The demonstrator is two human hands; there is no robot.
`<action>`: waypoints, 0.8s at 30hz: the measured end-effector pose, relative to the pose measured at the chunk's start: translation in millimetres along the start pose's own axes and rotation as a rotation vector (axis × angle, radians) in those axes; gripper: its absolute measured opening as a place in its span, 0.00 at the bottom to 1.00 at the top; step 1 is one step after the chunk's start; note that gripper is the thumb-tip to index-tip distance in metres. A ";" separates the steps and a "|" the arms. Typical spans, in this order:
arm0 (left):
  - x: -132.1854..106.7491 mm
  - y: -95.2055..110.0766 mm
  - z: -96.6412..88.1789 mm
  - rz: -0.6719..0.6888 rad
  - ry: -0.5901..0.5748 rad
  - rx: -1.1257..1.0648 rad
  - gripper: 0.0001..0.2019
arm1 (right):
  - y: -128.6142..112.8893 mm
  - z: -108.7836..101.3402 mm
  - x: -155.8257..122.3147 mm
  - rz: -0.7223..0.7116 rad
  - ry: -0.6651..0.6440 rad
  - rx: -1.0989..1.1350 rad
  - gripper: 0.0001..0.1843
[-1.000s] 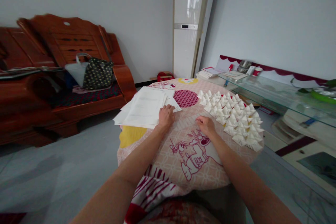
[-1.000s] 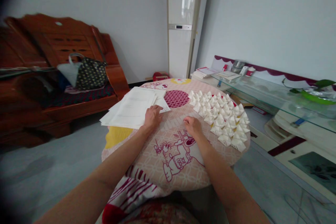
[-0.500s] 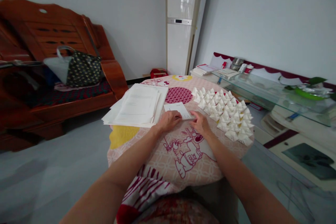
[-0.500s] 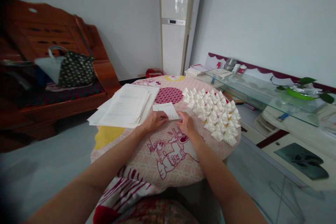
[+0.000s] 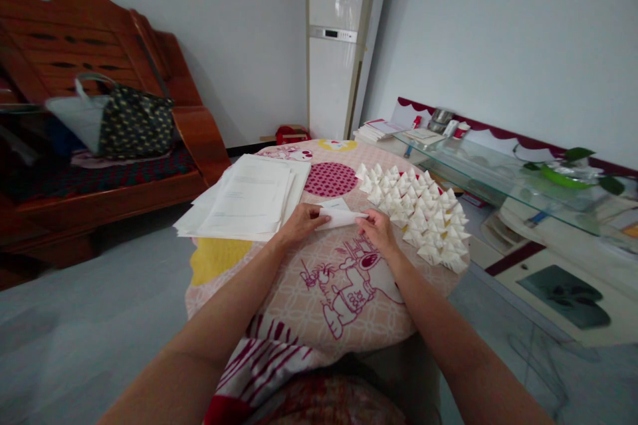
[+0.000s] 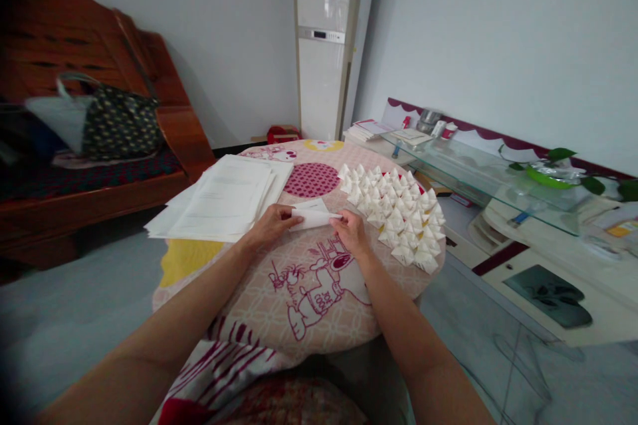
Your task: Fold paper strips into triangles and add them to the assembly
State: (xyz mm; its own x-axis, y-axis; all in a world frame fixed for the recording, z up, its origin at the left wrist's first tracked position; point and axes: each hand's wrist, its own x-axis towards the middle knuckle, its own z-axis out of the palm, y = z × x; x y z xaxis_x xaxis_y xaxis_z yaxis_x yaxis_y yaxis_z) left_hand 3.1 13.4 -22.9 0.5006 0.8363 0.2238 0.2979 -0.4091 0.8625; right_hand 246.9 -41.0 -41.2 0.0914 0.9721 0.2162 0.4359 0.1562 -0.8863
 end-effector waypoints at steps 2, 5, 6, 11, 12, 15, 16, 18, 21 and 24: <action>1.1 -0.4 1.6 -0.031 -0.025 -0.112 0.20 | -0.8 -0.5 -0.3 0.023 -0.007 0.065 0.14; 2.2 -0.2 3.1 -0.073 -0.046 -0.253 0.20 | -0.7 0.0 -0.3 0.049 -0.030 0.141 0.16; 2.2 -0.1 3.2 -0.083 -0.048 -0.292 0.21 | -0.9 -0.1 -0.4 0.058 -0.040 0.158 0.16; 0.2 0.5 0.3 -0.135 -0.086 -0.374 0.19 | -6.1 -10.2 -3.7 0.081 -0.111 0.199 0.17; -0.5 1.1 -0.9 -0.158 -0.118 -0.374 0.18 | -7.4 -13.6 -4.3 0.093 -0.155 0.199 0.17; -3.1 4.1 -4.3 -0.271 -0.238 -0.353 0.15 | -8.6 -21.3 -4.7 0.160 -0.298 0.123 0.15; -3.8 5.4 -5.1 -0.320 -0.253 -0.337 0.14 | -7.7 -22.1 -4.3 0.185 -0.318 0.086 0.14; -4.9 7.8 -5.5 -0.416 -0.233 -0.298 0.13 | -5.0 -20.4 -3.3 0.221 -0.310 0.007 0.11; -5.1 10.6 -3.6 -0.509 -0.148 -0.222 0.15 | -3.3 -13.0 -2.5 0.244 -0.225 -0.106 0.10; -4.0 13.1 0.2 -0.547 -0.099 -0.052 0.15 | -11.3 -6.9 -0.8 0.263 -0.173 -0.213 0.12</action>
State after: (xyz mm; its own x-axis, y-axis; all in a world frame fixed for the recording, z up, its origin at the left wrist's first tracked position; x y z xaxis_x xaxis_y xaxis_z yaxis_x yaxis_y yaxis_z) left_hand 5.2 4.7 -12.6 0.3591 0.8823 -0.3043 0.4964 0.0955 0.8628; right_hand 248.0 -44.8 -28.5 0.0806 0.9921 -0.0959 0.5960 -0.1251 -0.7932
